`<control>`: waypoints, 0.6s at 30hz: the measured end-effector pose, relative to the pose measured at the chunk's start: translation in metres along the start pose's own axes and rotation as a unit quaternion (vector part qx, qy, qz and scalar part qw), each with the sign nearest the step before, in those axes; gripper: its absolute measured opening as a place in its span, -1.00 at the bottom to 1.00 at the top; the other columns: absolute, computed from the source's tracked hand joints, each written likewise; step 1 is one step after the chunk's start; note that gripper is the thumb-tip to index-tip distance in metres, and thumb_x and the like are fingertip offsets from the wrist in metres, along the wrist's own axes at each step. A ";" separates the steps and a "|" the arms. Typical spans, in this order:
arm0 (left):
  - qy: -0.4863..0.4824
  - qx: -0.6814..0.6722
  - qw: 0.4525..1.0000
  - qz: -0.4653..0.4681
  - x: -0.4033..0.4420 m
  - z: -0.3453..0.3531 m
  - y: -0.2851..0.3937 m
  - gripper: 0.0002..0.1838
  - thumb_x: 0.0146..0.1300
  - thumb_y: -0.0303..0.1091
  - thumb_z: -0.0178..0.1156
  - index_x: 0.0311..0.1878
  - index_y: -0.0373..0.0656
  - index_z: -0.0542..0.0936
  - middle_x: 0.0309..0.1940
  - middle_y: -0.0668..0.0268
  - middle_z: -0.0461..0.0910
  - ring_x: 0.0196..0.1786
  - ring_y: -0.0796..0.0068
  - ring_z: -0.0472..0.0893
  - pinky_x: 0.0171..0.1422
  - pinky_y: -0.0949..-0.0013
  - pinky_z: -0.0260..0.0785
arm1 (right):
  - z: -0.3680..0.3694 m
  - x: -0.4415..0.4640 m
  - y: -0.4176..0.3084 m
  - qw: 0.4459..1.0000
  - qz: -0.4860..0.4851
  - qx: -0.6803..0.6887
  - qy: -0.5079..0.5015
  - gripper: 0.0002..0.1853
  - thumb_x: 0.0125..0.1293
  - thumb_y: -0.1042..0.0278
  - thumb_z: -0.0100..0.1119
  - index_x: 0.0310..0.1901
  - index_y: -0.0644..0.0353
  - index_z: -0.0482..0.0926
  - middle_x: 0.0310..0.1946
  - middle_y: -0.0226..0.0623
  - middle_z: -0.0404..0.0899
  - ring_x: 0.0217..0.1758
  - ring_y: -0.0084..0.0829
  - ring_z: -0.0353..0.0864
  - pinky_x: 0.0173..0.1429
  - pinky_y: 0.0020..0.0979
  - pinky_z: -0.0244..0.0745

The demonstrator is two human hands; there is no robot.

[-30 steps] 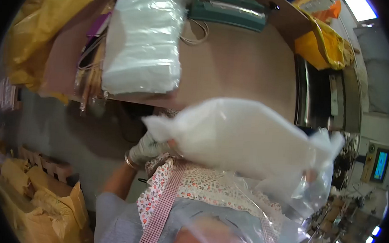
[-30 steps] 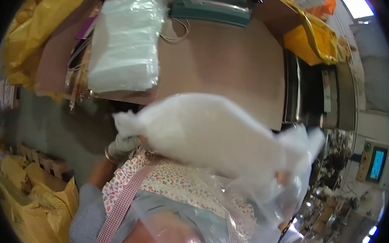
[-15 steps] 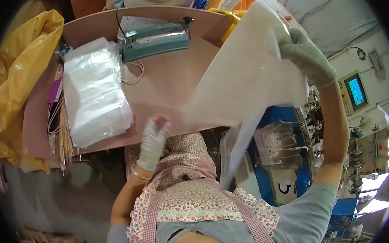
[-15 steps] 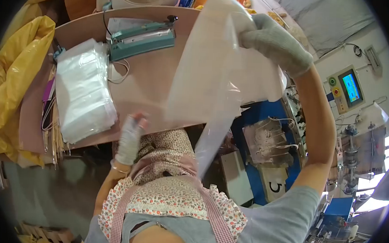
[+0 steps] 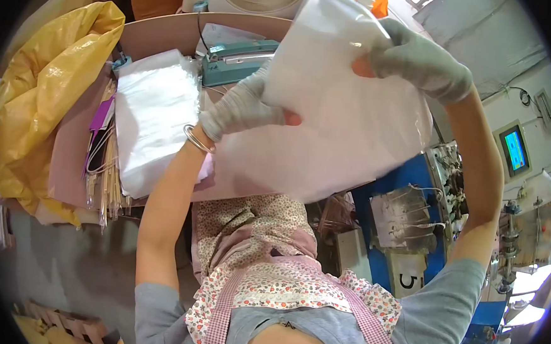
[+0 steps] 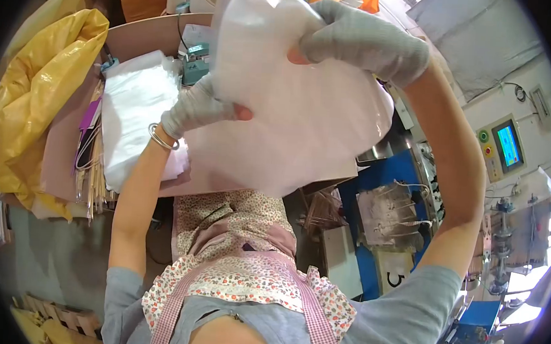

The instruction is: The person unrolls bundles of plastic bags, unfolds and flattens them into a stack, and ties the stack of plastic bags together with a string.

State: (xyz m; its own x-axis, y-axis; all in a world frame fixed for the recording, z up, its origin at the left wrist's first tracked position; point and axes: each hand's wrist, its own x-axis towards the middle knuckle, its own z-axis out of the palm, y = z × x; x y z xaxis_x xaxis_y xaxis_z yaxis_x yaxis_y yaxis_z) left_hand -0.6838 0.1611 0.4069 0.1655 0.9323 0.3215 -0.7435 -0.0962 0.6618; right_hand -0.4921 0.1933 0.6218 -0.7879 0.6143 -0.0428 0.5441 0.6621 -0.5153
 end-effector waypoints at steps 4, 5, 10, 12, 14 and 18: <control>-0.020 0.485 0.872 -0.055 -0.052 0.004 0.036 -0.55 -0.03 -0.42 0.46 -0.01 -0.21 0.59 -0.27 0.42 0.66 -0.19 0.65 0.56 -0.02 0.52 0.44 | -0.021 0.015 0.026 0.987 -0.046 0.138 -0.065 -0.60 0.03 0.36 0.22 -0.07 0.38 0.55 -0.21 -0.24 0.61 -0.12 -0.51 0.57 0.03 -0.50 0.48; -0.016 0.409 0.908 -0.091 -0.068 0.002 0.036 -0.58 -0.03 -0.45 0.45 -0.03 -0.21 0.60 -0.27 0.43 0.66 -0.19 0.65 0.56 -0.01 0.51 0.43 | -0.027 0.016 0.030 0.980 -0.055 0.186 -0.049 -0.62 0.06 0.40 0.19 -0.06 0.37 0.55 -0.18 -0.21 0.61 -0.08 -0.46 0.58 0.06 -0.47 0.49; 0.049 0.263 0.940 -0.213 -0.133 -0.030 -0.001 -0.69 -0.05 -0.56 0.38 -0.16 -0.26 0.65 -0.25 0.41 0.65 -0.15 0.66 0.56 0.04 0.50 0.42 | -0.034 0.022 0.040 0.938 -0.130 0.318 -0.051 -0.70 0.17 0.40 0.16 -0.04 0.25 0.58 -0.12 -0.19 0.61 -0.06 -0.38 0.61 0.07 -0.40 0.55; 0.029 0.279 0.947 -0.156 -0.148 -0.045 -0.026 -0.71 -0.01 -0.50 0.36 -0.16 -0.28 0.65 -0.25 0.38 0.66 -0.16 0.63 0.58 0.03 0.48 0.43 | -0.025 0.014 0.032 0.910 -0.158 0.379 -0.051 -0.70 0.18 0.36 0.17 -0.04 0.22 0.58 -0.11 -0.19 0.61 -0.09 -0.39 0.62 0.05 -0.39 0.57; 0.068 0.156 0.974 -0.150 -0.153 -0.054 -0.039 -0.69 0.02 -0.43 0.35 -0.12 -0.28 0.63 -0.23 0.38 0.65 -0.10 0.61 0.57 0.08 0.48 0.40 | -0.017 0.006 0.025 0.879 -0.185 0.436 -0.052 -0.70 0.20 0.31 0.18 -0.04 0.19 0.59 -0.11 -0.19 0.60 -0.11 -0.40 0.63 0.03 -0.38 0.59; 0.191 0.011 0.981 0.020 -0.152 -0.065 -0.050 -0.46 0.11 -0.23 0.36 0.12 -0.28 0.46 0.00 0.35 0.55 0.05 0.51 0.53 0.25 0.43 0.32 | 0.009 -0.001 0.004 0.891 -0.038 0.404 0.202 -0.60 0.17 0.19 0.20 -0.05 0.30 0.55 -0.18 -0.14 0.61 -0.20 -0.42 0.65 -0.04 -0.39 0.62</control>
State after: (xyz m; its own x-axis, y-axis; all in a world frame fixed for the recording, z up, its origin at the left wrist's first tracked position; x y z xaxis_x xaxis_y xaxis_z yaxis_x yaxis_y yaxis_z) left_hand -0.7136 0.0470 0.2815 -0.1215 0.9899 0.0734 -0.7292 -0.1392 0.6700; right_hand -0.4917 0.1910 0.6118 -0.5566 0.7934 0.2465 -0.0207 0.2834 -0.9588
